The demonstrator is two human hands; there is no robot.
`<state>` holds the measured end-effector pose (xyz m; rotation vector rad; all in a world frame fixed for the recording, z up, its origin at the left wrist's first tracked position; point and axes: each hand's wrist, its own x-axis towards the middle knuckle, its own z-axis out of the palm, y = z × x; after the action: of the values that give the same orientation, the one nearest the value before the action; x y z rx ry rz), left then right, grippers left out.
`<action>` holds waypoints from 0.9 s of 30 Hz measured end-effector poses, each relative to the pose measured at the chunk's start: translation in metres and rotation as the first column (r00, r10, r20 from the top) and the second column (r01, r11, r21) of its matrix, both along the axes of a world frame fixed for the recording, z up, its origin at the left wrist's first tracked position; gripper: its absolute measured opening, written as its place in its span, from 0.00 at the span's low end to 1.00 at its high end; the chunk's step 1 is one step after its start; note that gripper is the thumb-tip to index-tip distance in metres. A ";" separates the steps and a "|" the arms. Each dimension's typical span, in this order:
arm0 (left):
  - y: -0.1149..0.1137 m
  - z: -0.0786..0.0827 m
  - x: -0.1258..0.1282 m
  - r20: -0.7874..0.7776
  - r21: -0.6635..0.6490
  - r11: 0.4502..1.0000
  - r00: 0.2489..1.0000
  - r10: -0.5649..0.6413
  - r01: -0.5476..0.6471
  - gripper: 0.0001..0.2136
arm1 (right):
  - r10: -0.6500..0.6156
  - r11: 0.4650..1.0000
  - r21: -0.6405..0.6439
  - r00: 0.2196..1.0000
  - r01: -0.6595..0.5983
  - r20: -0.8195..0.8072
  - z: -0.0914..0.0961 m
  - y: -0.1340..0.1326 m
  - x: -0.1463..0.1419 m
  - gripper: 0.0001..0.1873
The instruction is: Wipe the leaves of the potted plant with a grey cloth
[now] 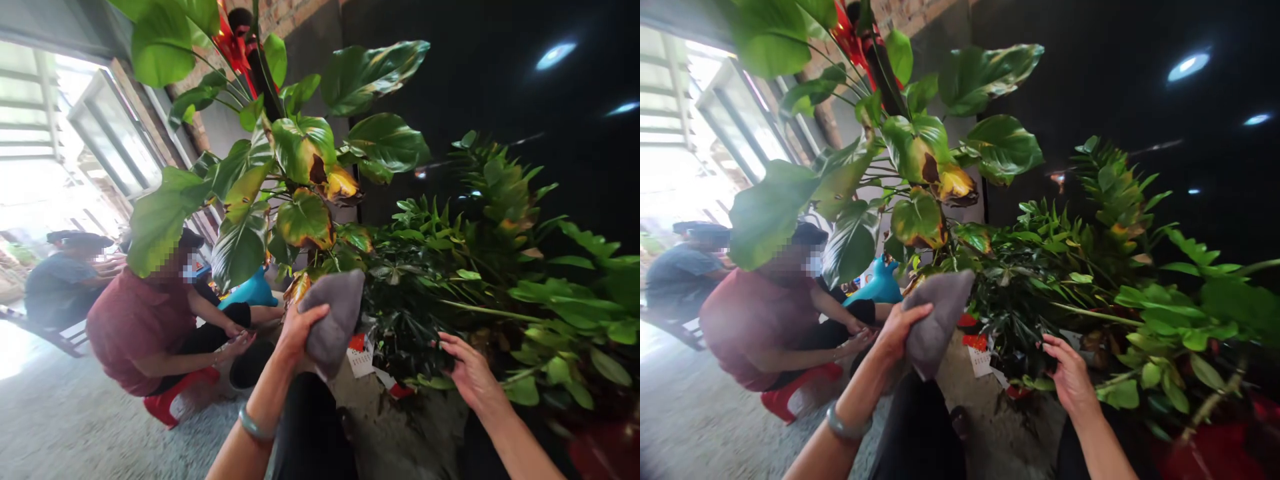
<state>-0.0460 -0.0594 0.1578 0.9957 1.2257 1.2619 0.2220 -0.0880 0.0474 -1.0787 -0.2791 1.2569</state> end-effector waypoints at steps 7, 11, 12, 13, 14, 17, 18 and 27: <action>0.050 -0.035 0.039 -0.216 0.056 0.996 0.972 0.087 -0.076 0.07 | -0.009 0.999 0.033 0.999 0.008 0.040 -0.004 0.001 -0.004 0.13; 0.010 -0.080 0.025 -0.291 -0.233 0.957 0.926 -0.240 0.175 0.04 | -0.012 0.999 0.053 0.999 0.009 0.048 -0.007 0.000 -0.002 0.12; 0.000 -0.078 0.017 -0.240 -0.265 0.937 0.926 -0.293 0.228 0.06 | -0.013 0.998 0.055 0.999 0.011 0.047 -0.007 0.000 -0.001 0.12; -0.007 -0.070 0.010 -0.183 -0.271 0.925 0.929 -0.322 0.267 0.08 | -0.017 0.998 0.055 0.999 0.014 0.045 -0.007 0.000 0.000 0.12; -0.010 -0.057 0.005 -0.133 -0.248 0.926 0.936 -0.325 0.286 0.11 | -0.019 0.999 0.052 0.999 0.017 0.044 -0.007 0.000 0.001 0.12; 0.003 -0.008 0.002 -0.062 -0.053 0.980 0.979 -0.194 0.190 0.17 | -0.013 0.999 0.033 0.998 0.011 0.060 -0.006 0.000 0.002 0.12; 0.014 0.005 0.006 -0.048 0.028 0.993 0.992 -0.116 0.117 0.17 | -0.010 1.000 0.030 0.998 0.008 0.070 -0.006 0.000 0.001 0.13; 0.010 -0.082 0.050 -0.067 -0.262 0.959 0.990 -0.126 0.105 0.06 | 0.023 0.999 0.036 0.996 -0.026 0.085 -0.004 -0.001 -0.003 0.12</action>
<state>0.0038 -0.0490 0.0753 0.9210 1.3379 0.9493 0.2186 -0.0890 0.0438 -1.1014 -0.3796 1.2250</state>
